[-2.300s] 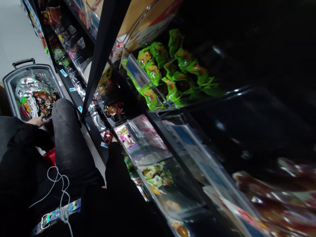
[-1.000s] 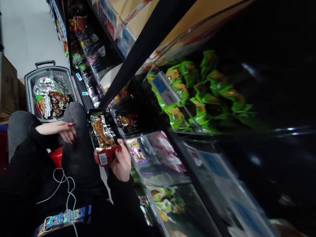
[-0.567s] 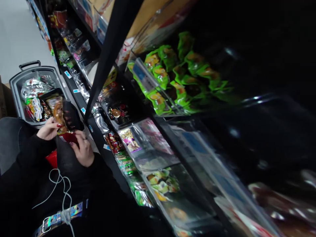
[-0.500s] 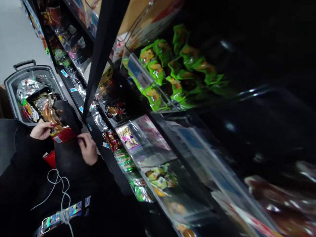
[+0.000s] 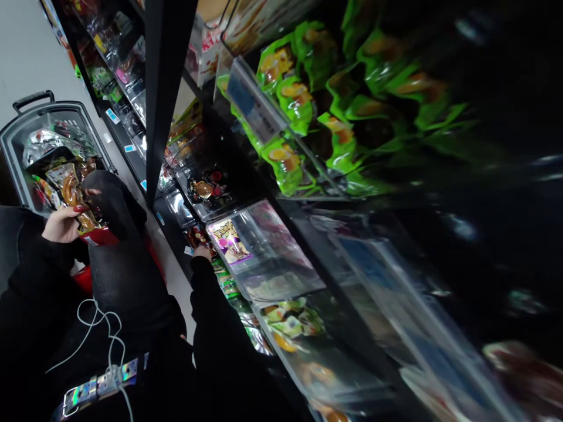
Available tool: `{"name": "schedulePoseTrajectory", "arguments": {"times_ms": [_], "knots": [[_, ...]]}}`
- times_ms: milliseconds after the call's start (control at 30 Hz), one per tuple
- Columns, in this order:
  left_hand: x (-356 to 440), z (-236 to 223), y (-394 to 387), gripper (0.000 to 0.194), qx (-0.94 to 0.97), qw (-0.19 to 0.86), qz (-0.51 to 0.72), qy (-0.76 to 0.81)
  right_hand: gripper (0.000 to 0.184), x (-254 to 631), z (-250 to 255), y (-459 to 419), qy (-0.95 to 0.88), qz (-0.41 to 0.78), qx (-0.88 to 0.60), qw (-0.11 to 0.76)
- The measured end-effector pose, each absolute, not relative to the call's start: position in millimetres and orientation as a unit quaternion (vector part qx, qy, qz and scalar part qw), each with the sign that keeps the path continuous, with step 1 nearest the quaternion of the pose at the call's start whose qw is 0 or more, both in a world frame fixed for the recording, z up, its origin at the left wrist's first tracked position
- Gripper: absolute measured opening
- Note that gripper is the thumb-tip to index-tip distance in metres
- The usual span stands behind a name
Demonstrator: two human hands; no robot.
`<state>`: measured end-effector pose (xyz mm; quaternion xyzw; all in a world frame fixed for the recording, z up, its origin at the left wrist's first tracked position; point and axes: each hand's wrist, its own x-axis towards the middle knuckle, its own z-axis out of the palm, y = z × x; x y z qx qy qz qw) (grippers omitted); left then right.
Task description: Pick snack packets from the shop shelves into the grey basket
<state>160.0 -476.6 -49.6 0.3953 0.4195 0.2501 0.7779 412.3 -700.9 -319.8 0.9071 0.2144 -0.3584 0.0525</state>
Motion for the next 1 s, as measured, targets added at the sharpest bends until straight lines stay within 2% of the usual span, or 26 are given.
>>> {"name": "schedulePoseTrajectory", "arguments": {"times_ms": [233,400,533,600,733,800,900,1000], "knots": [[162.2,-48.1,-476.7,0.047,0.372,0.766,0.275,0.446,0.038,406.5,-312.0,-708.9,0.191,-0.323,0.926,0.046],[157.9,-50.0,-471.5,0.045,0.376,0.749,0.287,0.464,0.040,386.7,-281.4,-737.4,0.212,-0.258,0.942,-0.029],[148.7,-48.6,-469.8,0.045,0.389,0.732,0.310,0.465,0.034,373.3,-253.9,-748.2,0.241,-0.261,0.928,-0.116],[139.7,-47.3,-469.4,0.046,0.396,0.718,0.324,0.471,0.032,366.0,-231.0,-744.6,0.267,-0.260,0.910,-0.181],[116.3,-47.5,-462.9,0.049,0.386,0.693,0.366,0.486,0.034,354.2,-158.8,-708.1,0.281,-0.221,0.825,-0.438],[105.9,-49.3,-456.8,0.050,0.374,0.681,0.394,0.491,0.033,349.0,-116.8,-675.4,0.288,-0.232,0.763,-0.530],[97.1,-54.6,-449.0,0.048,0.344,0.677,0.419,0.497,0.030,337.1,-63.4,-621.5,0.317,-0.217,0.689,-0.614],[97.0,-63.3,-445.7,0.048,0.317,0.678,0.427,0.508,0.028,321.1,-30.6,-576.9,0.340,-0.202,0.631,-0.667]]}}
